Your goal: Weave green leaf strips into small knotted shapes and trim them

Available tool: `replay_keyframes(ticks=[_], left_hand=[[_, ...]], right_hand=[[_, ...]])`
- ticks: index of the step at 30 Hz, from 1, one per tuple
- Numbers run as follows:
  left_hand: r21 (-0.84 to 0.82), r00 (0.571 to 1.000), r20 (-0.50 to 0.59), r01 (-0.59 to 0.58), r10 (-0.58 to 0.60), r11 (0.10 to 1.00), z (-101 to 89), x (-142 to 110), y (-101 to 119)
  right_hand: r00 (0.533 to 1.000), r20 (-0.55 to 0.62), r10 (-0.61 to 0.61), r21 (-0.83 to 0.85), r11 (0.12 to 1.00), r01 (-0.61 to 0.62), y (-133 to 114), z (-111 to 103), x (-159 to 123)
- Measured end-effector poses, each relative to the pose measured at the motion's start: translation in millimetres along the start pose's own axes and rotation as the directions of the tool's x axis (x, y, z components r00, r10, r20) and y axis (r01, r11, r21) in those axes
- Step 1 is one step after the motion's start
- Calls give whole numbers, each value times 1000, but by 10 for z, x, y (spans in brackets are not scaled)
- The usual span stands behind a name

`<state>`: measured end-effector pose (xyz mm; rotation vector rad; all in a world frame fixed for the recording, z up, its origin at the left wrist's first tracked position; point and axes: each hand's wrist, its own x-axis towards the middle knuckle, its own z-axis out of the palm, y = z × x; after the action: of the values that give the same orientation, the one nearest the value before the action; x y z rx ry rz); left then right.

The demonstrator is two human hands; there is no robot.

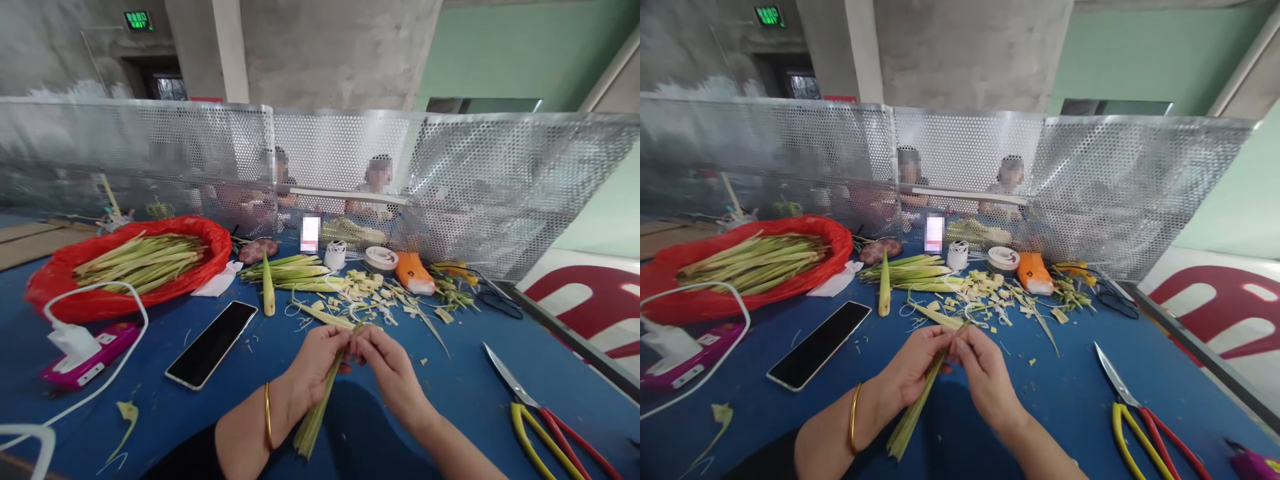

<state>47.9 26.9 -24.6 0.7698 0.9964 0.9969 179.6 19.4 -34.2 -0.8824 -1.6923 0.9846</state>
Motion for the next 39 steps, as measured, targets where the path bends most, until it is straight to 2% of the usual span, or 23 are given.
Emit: replay_keyframes(ticks=[2,4,9,11,13,16,18,20,22,26,29,31,33,35,39], left_hand=[[-10,999,-41,-11,10,1000,3,18,-33],[-22,1000,-25,12,-12,1000,2,15,-33],[-122,985,89,161,-151,979,-29,-30,63],[-177,979,79,200,-189,964,-49,-24,84],[-241,976,40,218,-214,946,-67,0,84],[-320,972,14,228,-236,919,-90,47,60],[-358,973,34,224,-227,906,-99,71,41],[-387,974,51,222,-220,895,-102,84,23],[-402,973,52,228,-227,887,-98,89,8],[-393,967,6,237,-255,889,-81,91,-16],[-311,968,-46,220,-246,924,-58,85,-34],[-250,972,-60,204,-225,946,-31,72,-49],[-199,976,-77,185,-204,962,4,55,-69],[-139,978,-117,159,-175,978,38,42,-96],[51,983,-160,102,-93,994,49,49,-161]], right_hand=[[998,59,-14,-65,998,17,4,-6,-10],[998,69,-5,-92,996,11,-16,-29,-1],[997,-20,69,44,997,-68,-115,-134,83],[997,-14,81,109,991,-79,-138,-164,101],[996,-12,89,104,991,-88,-138,-176,101],[999,0,45,-159,986,-45,-101,-164,87],[1000,16,-5,-355,935,11,-60,-137,75],[999,22,-27,-445,895,34,-11,-99,66],[1000,2,-17,-453,892,16,38,-62,62],[995,-64,81,-334,937,-98,100,-46,85],[966,-36,255,-58,965,-257,85,-90,120],[922,34,385,159,909,-386,60,-122,140],[872,89,482,281,827,-486,43,-145,154],[839,110,532,312,783,-538,44,-157,162],[816,135,561,268,773,-576,78,-176,173]])
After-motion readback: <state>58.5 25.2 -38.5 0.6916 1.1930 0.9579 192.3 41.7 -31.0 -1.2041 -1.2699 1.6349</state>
